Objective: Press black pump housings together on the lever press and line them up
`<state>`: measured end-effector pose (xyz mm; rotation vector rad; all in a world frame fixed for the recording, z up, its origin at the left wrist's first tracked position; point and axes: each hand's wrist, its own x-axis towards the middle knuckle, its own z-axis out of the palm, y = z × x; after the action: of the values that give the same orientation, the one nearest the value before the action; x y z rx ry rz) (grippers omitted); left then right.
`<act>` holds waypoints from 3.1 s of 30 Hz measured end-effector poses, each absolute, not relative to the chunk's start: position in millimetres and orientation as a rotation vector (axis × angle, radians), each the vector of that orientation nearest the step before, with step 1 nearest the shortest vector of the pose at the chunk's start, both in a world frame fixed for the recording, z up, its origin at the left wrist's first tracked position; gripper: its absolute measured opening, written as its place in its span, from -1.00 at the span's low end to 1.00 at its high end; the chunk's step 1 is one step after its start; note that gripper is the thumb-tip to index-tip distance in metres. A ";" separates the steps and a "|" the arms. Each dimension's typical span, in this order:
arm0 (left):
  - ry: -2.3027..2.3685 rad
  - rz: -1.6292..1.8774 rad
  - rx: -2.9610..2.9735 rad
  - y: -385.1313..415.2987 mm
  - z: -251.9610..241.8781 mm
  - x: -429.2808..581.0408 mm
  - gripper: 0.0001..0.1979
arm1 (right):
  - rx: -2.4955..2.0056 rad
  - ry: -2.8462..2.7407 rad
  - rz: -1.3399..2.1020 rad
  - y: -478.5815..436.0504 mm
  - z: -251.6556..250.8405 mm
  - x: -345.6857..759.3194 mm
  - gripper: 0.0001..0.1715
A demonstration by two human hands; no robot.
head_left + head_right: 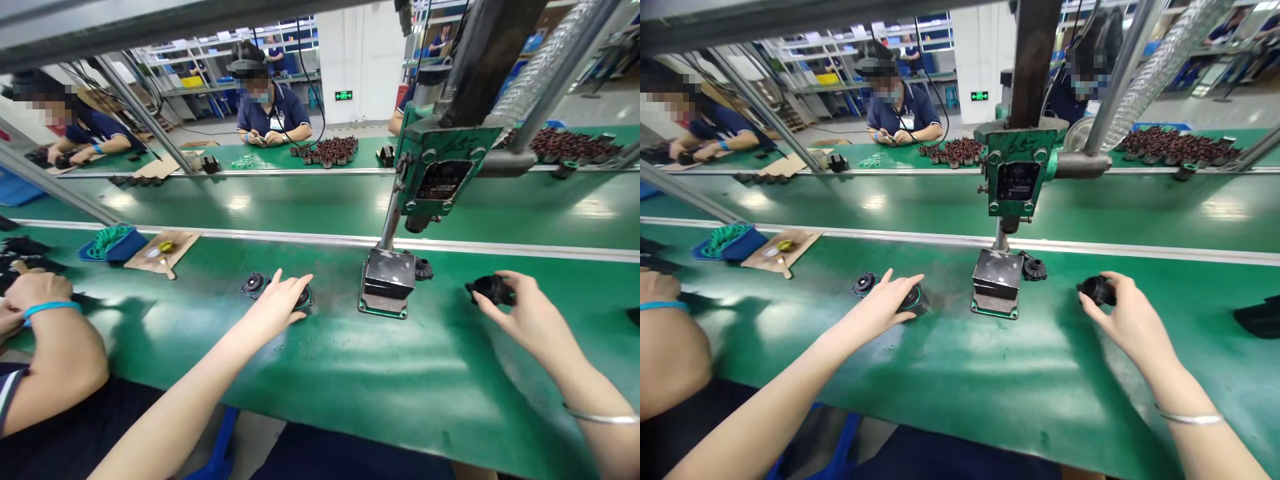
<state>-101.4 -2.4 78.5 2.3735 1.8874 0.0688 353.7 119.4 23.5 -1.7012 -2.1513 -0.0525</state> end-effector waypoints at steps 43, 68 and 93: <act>1.052 1.000 1.740 -8.1 -15.0 32.1 -0.26 | -1.049 -2.443 -0.044 15.9 57.5 208.3 -0.63; 1.043 1.004 1.786 -8.2 -14.9 31.6 -0.28 | -1.129 -2.454 -0.099 9.0 60.4 205.9 -0.65; 1.023 1.058 1.953 -2.5 -18.7 31.5 -0.37 | -1.177 -2.358 0.223 11.7 41.8 205.3 -0.61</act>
<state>31.5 -2.5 -18.7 1.9532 1.0234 1.0581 205.3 11.7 41.8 -1.1771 -2.3580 0.2228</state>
